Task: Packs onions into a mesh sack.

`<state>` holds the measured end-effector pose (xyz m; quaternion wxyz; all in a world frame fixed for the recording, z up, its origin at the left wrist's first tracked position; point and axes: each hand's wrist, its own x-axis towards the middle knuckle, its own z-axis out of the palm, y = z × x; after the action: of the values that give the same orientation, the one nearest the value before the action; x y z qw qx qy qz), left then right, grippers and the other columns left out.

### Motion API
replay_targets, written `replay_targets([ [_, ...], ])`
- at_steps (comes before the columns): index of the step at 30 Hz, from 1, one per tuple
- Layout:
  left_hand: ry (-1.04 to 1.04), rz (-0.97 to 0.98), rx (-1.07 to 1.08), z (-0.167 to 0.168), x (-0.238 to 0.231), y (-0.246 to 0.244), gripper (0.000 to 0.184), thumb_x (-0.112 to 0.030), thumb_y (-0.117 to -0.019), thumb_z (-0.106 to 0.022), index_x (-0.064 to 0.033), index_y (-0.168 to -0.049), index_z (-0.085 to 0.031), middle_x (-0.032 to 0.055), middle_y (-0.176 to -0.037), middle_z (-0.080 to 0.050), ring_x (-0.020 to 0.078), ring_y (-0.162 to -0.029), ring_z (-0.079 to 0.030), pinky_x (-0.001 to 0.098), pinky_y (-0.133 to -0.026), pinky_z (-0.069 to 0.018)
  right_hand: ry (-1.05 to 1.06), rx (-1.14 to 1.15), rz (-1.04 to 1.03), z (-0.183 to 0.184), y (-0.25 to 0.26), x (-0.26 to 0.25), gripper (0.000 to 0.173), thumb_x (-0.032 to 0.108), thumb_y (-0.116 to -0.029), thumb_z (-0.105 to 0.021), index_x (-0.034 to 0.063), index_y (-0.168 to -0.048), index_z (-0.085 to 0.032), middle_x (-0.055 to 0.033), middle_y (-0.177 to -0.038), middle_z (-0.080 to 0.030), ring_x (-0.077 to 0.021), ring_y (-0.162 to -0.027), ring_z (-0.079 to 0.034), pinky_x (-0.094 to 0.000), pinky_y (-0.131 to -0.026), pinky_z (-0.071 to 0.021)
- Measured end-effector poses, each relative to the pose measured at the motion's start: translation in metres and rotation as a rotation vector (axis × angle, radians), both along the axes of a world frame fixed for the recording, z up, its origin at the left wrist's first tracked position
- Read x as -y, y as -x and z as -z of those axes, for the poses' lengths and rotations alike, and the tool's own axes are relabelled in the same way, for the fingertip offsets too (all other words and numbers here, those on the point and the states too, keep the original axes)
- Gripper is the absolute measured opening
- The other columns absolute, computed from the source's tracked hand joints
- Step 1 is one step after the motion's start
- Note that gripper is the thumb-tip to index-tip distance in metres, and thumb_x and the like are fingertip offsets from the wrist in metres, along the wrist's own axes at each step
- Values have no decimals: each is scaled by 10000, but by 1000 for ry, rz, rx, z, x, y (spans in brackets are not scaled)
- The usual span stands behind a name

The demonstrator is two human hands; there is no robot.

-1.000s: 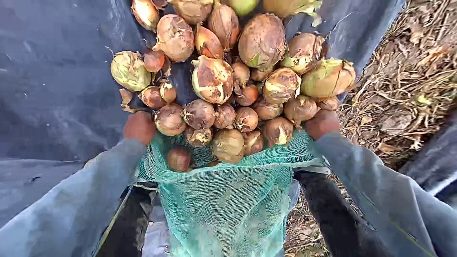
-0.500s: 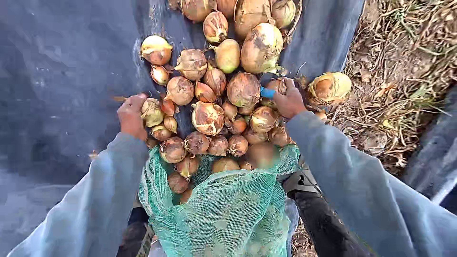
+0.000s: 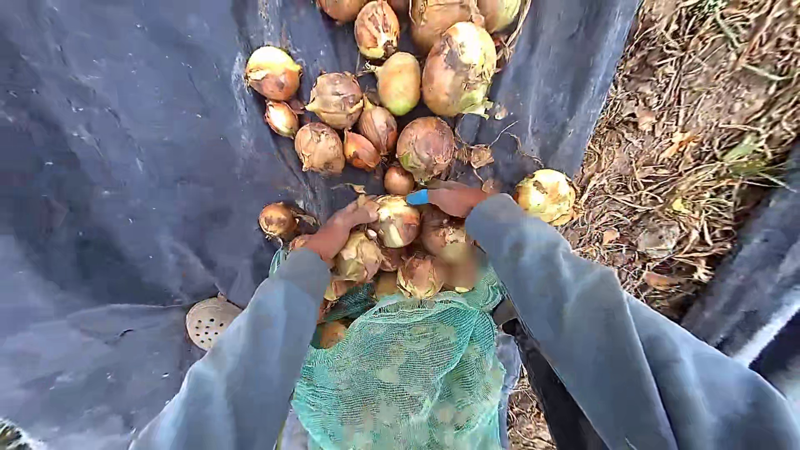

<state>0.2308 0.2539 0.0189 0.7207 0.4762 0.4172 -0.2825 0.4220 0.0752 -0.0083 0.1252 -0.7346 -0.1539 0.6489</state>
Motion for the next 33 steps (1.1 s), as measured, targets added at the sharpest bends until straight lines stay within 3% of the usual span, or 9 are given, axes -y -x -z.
replay_targets([
  [3,-32,-136,-30,11,21,2,588,-483,-1066,-390,-207,-1585,-403,51,-1549,-506,207,-1389,-507,493,-1125,-443,104,-14,75,-6,16,-13,677,585,-1072,-361,60,-1451,-558,-260,-1440,-570,-433,-1381,-501,-704,-1106,-360],
  [9,-135,-119,-19,-8,51,52,506,-474,-1072,-358,-205,-1392,-643,20,-1408,-639,202,-1311,-580,529,-1093,-470,-91,-74,171,-25,92,29,439,410,-1094,-401,267,-1485,-538,-123,-1547,-498,-346,-1374,-526,-652,-1078,-441],
  [14,6,859,-82,-68,99,126,583,-280,-1026,-607,-100,-1559,-450,106,-1628,-408,288,-1510,-371,515,-1241,-294,-13,-124,-249,-101,198,81,651,154,-953,-599,276,-1575,-447,-129,-1745,-21,-487,-1452,-382,-646,-1041,-485],
  [16,1,1032,-45,-85,110,141,481,-207,-1023,-596,-115,-1492,-544,122,-1588,-463,318,-1474,-428,542,-1212,-343,-82,-110,-292,-130,188,77,617,95,-912,-641,256,-1500,-548,-106,-1704,-253,-432,-1406,-469,-616,-1045,-492],
  [19,-562,651,144,-93,89,127,341,-210,-1030,-568,-145,-1344,-681,103,-1391,-642,289,-1308,-598,530,-1102,-478,-117,359,-100,-117,118,82,549,126,-871,-742,179,-1406,-633,-176,-1441,-585,-432,-1304,-562,-642,-977,-517],
  [22,-1003,361,-31,-64,16,90,472,-262,-1015,-630,-56,-1435,-572,237,-1481,-519,429,-1391,-476,627,-1133,-392,181,481,68,-48,54,96,620,300,-885,-764,147,-1456,-573,-302,-1491,-468,-559,-1315,-483,-737,-947,-467],
  [26,-1095,-40,-345,16,-49,83,619,-493,-990,-624,-56,-1425,-583,256,-1456,-531,410,-1402,-454,575,-1179,-329,353,268,203,10,49,105,535,433,-932,-672,220,-1417,-598,-316,-1509,-426,-531,-1274,-522,-717,-958,-460],
  [29,-1089,-3,-274,28,-47,85,589,-477,-945,-687,-90,-1383,-615,206,-1390,-599,410,-1360,-483,606,-1168,-291,109,-18,302,5,47,111,362,238,-1048,-587,146,-1399,-594,-184,-1355,-636,-337,-1174,-639,-582,-959,-502],
  [33,-986,76,-102,28,-48,113,505,-439,-902,-717,-150,-1313,-680,123,-1257,-684,346,-1293,-538,595,-1136,-326,-86,-170,292,8,55,73,615,113,-985,-520,212,-1581,-407,-132,-1513,-541,-273,-1324,-572,-534,-1065,-467],
])
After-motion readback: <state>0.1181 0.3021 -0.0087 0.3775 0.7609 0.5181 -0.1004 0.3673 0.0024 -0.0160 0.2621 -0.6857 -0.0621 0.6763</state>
